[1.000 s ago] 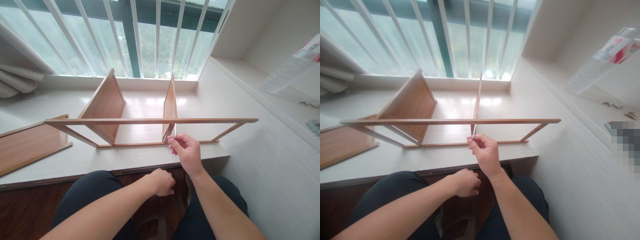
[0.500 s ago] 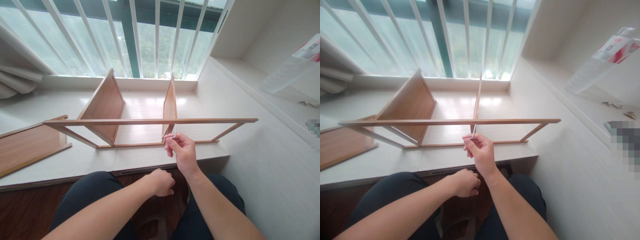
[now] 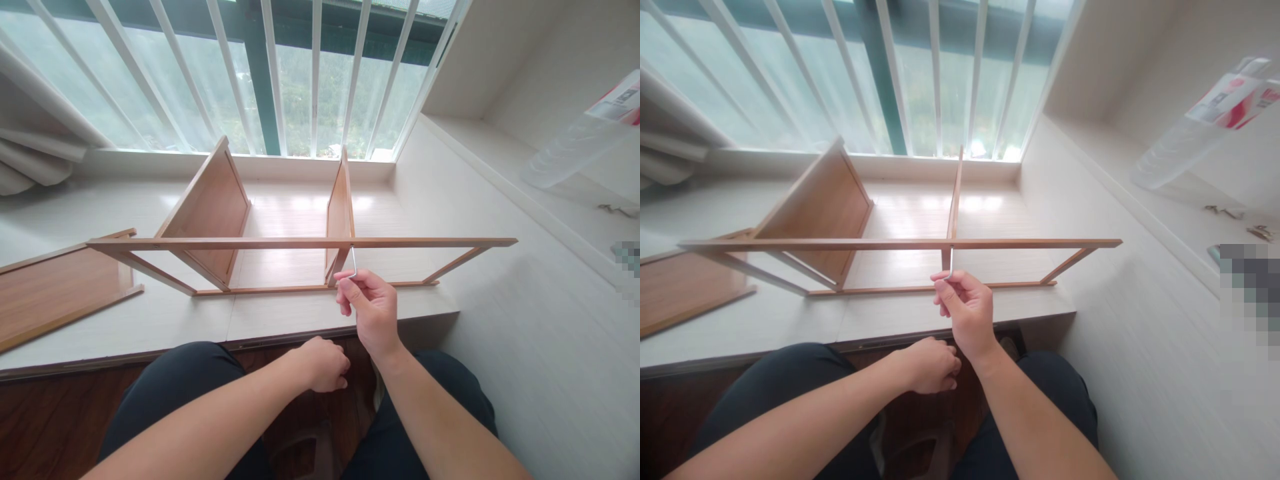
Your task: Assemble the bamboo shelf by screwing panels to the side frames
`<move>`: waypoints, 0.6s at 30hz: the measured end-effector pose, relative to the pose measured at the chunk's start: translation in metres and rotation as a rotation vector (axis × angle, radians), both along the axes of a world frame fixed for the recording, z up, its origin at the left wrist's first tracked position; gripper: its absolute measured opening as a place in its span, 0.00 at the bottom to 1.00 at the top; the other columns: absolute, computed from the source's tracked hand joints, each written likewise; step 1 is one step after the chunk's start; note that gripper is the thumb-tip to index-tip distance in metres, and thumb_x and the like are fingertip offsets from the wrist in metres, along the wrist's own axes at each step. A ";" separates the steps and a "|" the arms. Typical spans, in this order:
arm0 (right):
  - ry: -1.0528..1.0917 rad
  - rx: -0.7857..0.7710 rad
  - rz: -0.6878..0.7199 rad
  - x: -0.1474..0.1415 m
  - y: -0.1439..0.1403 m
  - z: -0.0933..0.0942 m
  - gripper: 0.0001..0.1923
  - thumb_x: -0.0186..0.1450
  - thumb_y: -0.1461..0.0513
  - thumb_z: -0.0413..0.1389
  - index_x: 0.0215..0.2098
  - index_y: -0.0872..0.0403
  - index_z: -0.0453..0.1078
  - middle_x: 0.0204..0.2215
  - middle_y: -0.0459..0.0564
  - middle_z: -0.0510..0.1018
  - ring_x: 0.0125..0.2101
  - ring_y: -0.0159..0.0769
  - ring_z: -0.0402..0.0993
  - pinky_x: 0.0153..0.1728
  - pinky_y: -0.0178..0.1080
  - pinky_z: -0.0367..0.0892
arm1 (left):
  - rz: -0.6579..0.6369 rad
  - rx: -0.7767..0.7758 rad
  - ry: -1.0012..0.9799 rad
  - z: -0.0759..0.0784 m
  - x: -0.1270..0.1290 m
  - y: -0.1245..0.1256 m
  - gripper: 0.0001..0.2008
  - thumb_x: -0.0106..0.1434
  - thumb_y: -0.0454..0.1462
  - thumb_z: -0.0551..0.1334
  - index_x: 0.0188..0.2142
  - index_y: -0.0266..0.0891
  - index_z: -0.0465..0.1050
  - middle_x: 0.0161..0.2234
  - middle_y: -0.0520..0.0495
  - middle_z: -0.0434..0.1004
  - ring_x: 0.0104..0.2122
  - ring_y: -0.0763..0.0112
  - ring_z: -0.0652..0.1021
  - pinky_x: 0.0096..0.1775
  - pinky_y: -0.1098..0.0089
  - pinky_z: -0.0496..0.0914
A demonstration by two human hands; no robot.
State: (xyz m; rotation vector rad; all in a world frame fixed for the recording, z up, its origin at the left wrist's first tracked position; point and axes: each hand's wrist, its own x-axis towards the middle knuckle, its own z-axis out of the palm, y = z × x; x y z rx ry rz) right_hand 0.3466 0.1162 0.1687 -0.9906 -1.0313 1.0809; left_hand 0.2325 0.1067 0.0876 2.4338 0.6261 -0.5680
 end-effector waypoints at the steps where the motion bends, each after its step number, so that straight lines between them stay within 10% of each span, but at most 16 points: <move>1: 0.005 0.001 -0.002 0.000 0.000 0.000 0.11 0.67 0.54 0.64 0.37 0.53 0.79 0.21 0.43 0.74 0.19 0.28 0.65 0.19 0.34 0.61 | -0.001 0.002 -0.001 0.000 0.000 0.000 0.17 0.67 0.49 0.60 0.45 0.45 0.81 0.45 0.39 0.82 0.44 0.48 0.82 0.42 0.56 0.76; 18: -0.086 0.051 -0.012 0.010 -0.004 -0.003 0.11 0.69 0.54 0.61 0.39 0.52 0.77 0.22 0.43 0.73 0.19 0.29 0.65 0.21 0.34 0.63 | 0.011 -0.002 0.000 -0.003 0.000 -0.001 0.16 0.67 0.49 0.61 0.45 0.45 0.81 0.46 0.39 0.82 0.44 0.48 0.83 0.42 0.55 0.76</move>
